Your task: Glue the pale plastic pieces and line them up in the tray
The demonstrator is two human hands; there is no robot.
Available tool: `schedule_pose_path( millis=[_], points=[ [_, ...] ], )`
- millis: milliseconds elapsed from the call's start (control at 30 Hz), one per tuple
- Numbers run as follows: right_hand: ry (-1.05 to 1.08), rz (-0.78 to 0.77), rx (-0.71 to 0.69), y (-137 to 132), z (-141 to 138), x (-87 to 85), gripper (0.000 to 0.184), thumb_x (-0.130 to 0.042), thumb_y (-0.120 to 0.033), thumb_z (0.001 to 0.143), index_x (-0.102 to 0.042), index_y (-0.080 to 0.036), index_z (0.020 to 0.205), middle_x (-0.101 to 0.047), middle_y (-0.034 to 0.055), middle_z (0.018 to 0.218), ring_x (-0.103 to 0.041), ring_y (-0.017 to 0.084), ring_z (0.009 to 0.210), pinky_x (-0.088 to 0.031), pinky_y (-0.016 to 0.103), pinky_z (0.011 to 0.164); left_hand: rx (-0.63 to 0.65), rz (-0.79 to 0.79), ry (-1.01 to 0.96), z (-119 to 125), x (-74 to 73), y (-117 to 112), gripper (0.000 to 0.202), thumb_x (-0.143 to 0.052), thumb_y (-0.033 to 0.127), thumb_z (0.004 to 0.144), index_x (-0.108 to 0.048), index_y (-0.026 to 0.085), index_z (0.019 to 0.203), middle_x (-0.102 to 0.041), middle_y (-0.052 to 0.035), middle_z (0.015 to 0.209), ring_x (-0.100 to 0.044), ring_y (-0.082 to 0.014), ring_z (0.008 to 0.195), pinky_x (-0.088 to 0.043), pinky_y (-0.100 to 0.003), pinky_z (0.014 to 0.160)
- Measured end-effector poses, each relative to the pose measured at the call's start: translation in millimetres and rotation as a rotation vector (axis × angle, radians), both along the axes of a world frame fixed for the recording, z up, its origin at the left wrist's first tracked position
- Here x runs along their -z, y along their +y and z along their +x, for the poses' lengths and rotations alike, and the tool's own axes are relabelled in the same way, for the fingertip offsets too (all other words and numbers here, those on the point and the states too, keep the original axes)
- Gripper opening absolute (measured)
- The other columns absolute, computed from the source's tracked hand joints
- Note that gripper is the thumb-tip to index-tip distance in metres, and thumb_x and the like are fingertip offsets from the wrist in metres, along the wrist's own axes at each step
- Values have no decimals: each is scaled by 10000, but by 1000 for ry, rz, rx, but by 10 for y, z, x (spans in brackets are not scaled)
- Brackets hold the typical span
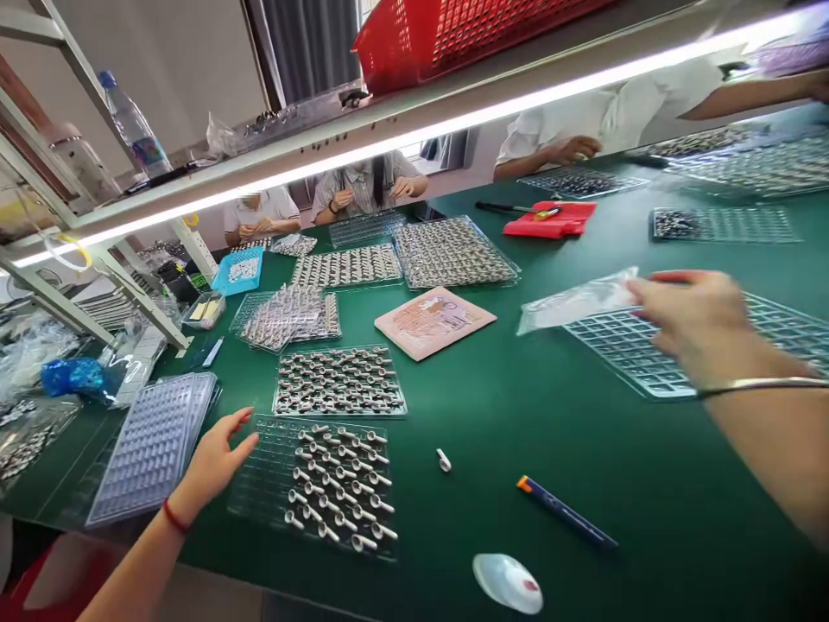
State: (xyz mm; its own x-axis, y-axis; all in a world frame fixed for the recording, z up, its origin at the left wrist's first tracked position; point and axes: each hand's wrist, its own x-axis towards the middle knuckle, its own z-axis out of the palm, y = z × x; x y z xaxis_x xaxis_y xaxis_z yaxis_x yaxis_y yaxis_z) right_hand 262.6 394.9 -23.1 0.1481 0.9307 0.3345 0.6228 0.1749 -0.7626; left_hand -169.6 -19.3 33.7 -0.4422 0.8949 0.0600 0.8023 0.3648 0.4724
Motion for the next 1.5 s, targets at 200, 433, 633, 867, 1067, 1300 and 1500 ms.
schedule_pose_path(
  millis=[200,433,633,867,1067,1300,1500],
  points=[
    [-298,-241,-473,-612,-403,652,276,-591,-354,949,-619,-185,1165,-632,78,1198,-638,185,1009,-548,398,875,-148,-40,3,-168,453,-555,605,-546,513,819,-566,188,1329,-598,-128,1381,-613,-305,1203,-550,-413,916],
    [-503,-323,-344,-472,-412,714,408,-611,-379,931,-551,-183,1284,-567,101,1302,-601,239,1109,-520,468,923,-187,-34,-32,-80,663,-763,599,-534,521,808,-584,186,1302,-622,-131,1328,-646,-309,1125,-565,-423,859],
    [-514,-328,-334,-330,-449,643,314,-598,-355,945,-597,-173,1201,-620,83,1208,-635,198,1018,-548,412,869,-317,42,-138,-50,703,-820,653,-600,574,708,-641,172,1222,-682,-111,1077,-673,-279,849,-568,-388,656],
    [-417,-186,-206,35,-140,-14,298,-572,-344,958,-589,-214,1226,-568,94,1305,-599,211,1090,-524,431,922,-335,-6,-223,-53,661,-771,656,-630,571,644,-672,157,1151,-642,-39,846,-626,-211,647,-550,-374,660],
    [-367,-247,-734,-521,-507,-104,276,-590,-357,946,-612,-184,1160,-617,79,1199,-622,190,1008,-534,406,877,-356,-44,-307,-63,581,-761,610,-635,552,620,-705,157,1080,-643,-32,814,-623,-201,651,-541,-347,661],
    [-293,-437,-1334,-1773,-776,328,187,-726,-231,746,-714,-225,932,-594,52,1064,-618,178,901,-508,343,858,-394,-12,-449,-195,642,-768,552,-714,508,549,-723,176,989,-651,-1,743,-629,-198,679,-527,-327,699],
    [-171,-530,-1314,-1871,-790,370,169,-622,-345,869,-643,-190,933,-601,65,1027,-593,181,911,-493,376,870,-431,-14,-606,-188,596,-780,546,-795,462,472,-730,168,927,-676,-22,755,-657,-221,744,-539,-327,735]
  ],
)
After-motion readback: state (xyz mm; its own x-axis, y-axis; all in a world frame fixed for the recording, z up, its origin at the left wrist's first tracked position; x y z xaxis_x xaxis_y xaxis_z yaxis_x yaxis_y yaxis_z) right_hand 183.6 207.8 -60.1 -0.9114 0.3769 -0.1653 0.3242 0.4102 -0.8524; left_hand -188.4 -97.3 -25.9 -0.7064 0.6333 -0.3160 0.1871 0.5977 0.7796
